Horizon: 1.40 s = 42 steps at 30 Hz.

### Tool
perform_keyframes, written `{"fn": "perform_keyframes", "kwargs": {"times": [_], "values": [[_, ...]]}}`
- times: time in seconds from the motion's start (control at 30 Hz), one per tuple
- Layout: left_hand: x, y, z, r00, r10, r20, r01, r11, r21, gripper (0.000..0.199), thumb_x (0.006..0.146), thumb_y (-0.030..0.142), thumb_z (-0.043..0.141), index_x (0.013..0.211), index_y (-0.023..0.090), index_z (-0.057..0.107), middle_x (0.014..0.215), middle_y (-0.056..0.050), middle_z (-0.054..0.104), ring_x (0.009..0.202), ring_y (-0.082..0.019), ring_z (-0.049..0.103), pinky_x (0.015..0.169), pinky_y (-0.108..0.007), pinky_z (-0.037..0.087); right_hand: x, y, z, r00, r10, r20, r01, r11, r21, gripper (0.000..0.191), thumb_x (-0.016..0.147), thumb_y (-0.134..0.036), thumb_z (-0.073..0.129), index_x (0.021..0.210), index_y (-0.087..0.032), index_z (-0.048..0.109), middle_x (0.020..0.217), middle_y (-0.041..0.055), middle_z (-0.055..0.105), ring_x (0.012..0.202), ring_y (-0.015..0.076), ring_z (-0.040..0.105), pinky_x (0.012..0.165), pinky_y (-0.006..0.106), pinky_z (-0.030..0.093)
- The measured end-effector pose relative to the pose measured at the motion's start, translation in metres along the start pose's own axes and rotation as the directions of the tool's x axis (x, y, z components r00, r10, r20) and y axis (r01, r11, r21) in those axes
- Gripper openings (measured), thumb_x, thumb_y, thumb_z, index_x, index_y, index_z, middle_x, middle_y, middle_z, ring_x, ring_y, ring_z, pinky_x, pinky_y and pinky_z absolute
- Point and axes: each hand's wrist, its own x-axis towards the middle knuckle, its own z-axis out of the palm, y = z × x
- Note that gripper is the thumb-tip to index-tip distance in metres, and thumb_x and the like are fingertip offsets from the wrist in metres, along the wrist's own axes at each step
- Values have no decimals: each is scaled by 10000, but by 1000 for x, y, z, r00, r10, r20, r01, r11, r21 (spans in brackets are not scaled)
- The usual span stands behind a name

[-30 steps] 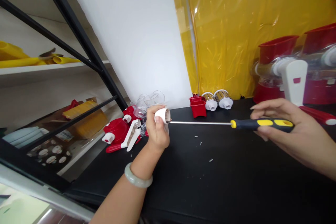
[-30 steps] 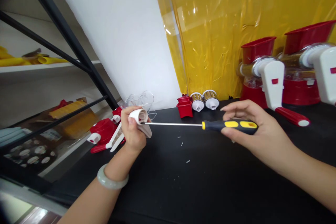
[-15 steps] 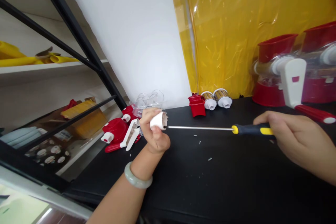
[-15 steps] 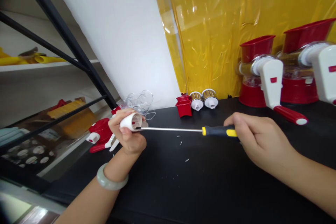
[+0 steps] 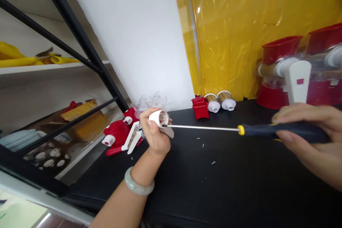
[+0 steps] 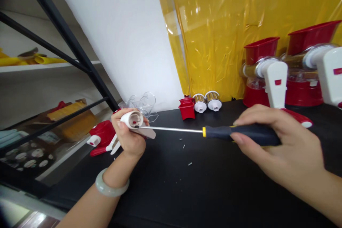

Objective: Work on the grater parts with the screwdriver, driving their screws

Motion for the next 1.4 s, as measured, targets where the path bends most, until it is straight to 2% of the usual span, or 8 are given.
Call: {"fn": "perform_keyframes", "kwargs": {"times": [0.23,0.43,0.57,0.77,0.9,1.07,1.23,1.4], "values": [[-3,-8,0,989,146,-17,-143,983,118,343,946,523,412,1052,230,557,943,-60,584,803,-208,598,704,-390,507,18,3,9,796,517,314,-588,785,197,579,863,-745,425,719,-228,641,440,-1,530,364,157,462,355,267,384],[-4,-10,-1,984,175,-13,-173,979,104,306,966,457,384,1057,230,569,951,-55,597,728,-181,593,662,-369,504,15,-2,-9,973,148,176,-133,987,-93,395,901,-593,533,717,-272,672,485,-5,580,387,165,506,373,279,381],[-4,-10,-3,995,95,0,-95,994,57,308,987,413,377,1075,199,581,894,-43,603,621,-139,581,594,-317,492,11,-1,-14,971,-167,172,178,983,-54,124,864,-438,661,930,-339,693,796,28,718,669,232,668,587,350,513],[-1,-4,-2,1000,-27,5,27,999,-24,325,1006,421,352,1080,191,570,816,-18,592,557,-123,581,510,-268,472,10,-7,-6,978,-177,106,160,975,155,248,745,-263,789,951,-314,660,838,40,643,750,237,627,609,358,490],[0,-4,0,1000,17,12,-17,1000,-19,318,1003,417,360,1103,196,566,832,-20,584,555,-123,569,509,-275,467,9,-6,-1,991,124,45,-131,962,241,327,750,-416,791,1019,-304,641,866,34,681,718,229,661,607,345,537],[-3,-9,-1,990,140,-3,-139,989,50,315,969,450,409,1095,215,578,973,-55,585,656,-146,575,600,-327,495,19,-4,3,801,474,367,-562,807,184,612,891,-762,328,819,-246,648,436,-1,562,300,172,459,306,296,391],[-5,-8,-1,995,101,-1,-101,993,55,317,977,462,393,1073,218,571,944,-53,596,657,-151,577,596,-321,490,19,-3,-10,972,133,191,-111,986,-123,364,909,-580,528,777,-283,694,536,4,625,434,180,573,402,286,431],[-5,-5,1,999,-3,38,3,1000,0,336,1008,445,347,1086,202,566,798,-19,579,552,-121,555,519,-272,457,7,-1,-22,962,-183,201,185,983,10,174,784,-410,749,945,-361,704,827,23,683,736,233,661,646,364,522]]}}
